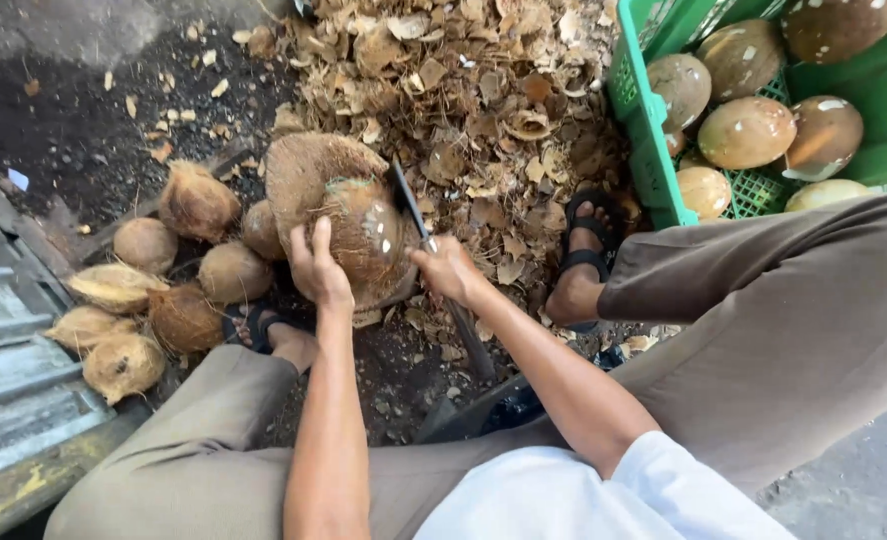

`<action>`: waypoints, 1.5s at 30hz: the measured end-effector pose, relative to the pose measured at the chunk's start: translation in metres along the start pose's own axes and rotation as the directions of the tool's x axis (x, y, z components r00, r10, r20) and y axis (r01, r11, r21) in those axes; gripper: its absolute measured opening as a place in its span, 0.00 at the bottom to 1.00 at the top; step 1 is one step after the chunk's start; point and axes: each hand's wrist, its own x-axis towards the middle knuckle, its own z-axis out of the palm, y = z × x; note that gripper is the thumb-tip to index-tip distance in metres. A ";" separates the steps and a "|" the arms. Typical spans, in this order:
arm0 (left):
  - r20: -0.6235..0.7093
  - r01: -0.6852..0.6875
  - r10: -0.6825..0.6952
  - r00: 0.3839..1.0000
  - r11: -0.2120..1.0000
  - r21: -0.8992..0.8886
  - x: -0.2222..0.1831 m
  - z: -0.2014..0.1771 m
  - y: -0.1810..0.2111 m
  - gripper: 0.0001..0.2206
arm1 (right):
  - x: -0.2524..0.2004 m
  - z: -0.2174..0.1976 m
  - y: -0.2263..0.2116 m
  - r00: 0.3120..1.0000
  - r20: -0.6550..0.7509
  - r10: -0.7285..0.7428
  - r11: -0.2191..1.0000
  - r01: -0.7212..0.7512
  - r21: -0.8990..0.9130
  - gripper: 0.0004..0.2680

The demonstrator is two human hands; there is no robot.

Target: Using a large knife to remove the thick, fibrous outer husk from a coconut.

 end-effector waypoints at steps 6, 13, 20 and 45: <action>0.094 0.151 -0.157 0.983 0.986 0.066 0.003 0.011 -0.001 0.34 | 0.006 -0.008 -0.004 0.999 -0.017 -0.032 0.992 0.030 -0.122 0.08; 0.068 0.199 -0.211 0.975 0.968 0.151 0.011 0.020 0.023 0.41 | -0.003 -0.021 -0.044 0.914 0.009 -0.405 0.914 0.405 -0.007 0.12; 0.089 0.174 -0.213 0.973 0.929 0.328 0.019 0.028 0.035 0.42 | 0.006 -0.011 -0.007 0.962 0.100 -0.255 0.956 0.266 -0.125 0.11; 0.092 0.079 -0.120 0.989 0.927 0.366 0.021 0.024 0.047 0.29 | 0.007 0.000 -0.018 0.925 -0.053 -0.377 0.921 0.368 -0.132 0.11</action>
